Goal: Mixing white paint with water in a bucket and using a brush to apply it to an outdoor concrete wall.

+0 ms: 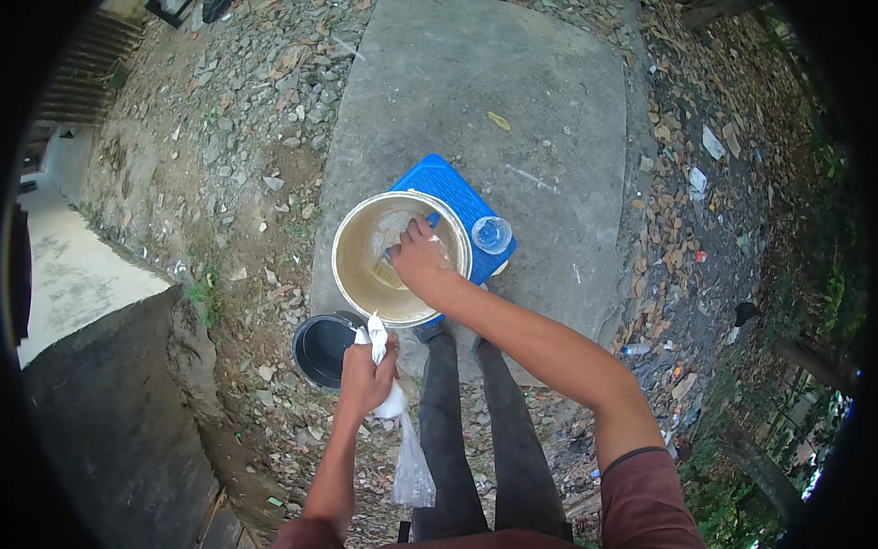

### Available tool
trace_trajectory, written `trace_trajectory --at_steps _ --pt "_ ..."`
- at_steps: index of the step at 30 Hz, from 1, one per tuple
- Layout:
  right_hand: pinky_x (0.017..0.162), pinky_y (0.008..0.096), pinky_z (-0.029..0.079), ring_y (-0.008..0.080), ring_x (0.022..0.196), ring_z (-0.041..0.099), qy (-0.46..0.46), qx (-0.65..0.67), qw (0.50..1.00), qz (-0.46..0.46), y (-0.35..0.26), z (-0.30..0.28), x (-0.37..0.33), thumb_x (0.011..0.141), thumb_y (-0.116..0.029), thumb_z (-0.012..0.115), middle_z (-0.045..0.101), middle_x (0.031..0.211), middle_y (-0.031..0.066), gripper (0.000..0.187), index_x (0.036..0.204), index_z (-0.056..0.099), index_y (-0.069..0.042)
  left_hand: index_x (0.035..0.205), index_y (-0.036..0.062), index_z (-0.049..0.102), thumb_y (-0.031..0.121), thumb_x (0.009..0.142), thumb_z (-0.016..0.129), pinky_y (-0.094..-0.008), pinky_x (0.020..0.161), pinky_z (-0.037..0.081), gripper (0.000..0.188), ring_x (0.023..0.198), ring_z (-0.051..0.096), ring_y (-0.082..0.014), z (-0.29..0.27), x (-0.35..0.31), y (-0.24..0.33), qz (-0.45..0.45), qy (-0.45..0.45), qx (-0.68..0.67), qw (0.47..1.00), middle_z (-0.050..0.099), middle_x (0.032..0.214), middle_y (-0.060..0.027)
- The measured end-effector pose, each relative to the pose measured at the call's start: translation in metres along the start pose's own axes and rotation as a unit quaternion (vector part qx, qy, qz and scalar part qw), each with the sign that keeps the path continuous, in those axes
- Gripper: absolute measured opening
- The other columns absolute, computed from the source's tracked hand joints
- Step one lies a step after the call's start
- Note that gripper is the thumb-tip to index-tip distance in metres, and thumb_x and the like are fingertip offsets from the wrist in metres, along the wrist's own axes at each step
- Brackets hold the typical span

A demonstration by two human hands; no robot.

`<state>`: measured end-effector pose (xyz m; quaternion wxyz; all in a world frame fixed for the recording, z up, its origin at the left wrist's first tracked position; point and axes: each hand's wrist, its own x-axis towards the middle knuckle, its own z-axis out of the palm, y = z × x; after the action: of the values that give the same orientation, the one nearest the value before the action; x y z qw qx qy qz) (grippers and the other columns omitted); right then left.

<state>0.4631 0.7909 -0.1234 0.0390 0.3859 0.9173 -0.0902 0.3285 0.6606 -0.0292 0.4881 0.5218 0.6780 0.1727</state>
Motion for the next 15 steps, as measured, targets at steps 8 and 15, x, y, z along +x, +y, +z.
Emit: trace_trajectory --at_steps 8,15 --pt "0.07 0.0428 0.053 0.0309 0.081 0.067 -0.195 0.073 0.978 0.021 0.012 -0.048 0.005 0.077 -0.009 0.058 0.066 0.086 0.0151 0.015 0.088 0.068 -0.005 0.069 -0.0057 0.06 0.026 0.088 0.055 -0.0493 0.06 0.043 0.037 0.063 0.057 -0.0456 -0.011 0.006 0.008 -0.062 -0.053 -0.01 0.997 0.055 0.061 -0.027" --pt "0.064 0.0412 0.054 0.0333 0.078 0.068 -0.119 0.076 0.987 0.083 0.02 -0.08 0.007 0.077 -0.006 0.058 0.065 0.089 0.0177 0.015 0.088 0.067 -0.002 0.076 -0.0066 0.061 0.025 0.088 0.053 -0.0478 0.062 0.043 0.035 0.068 0.059 -0.0447 -0.015 0.011 0.018 -0.107 -0.103 -0.019 0.989 0.056 0.063 -0.0277"
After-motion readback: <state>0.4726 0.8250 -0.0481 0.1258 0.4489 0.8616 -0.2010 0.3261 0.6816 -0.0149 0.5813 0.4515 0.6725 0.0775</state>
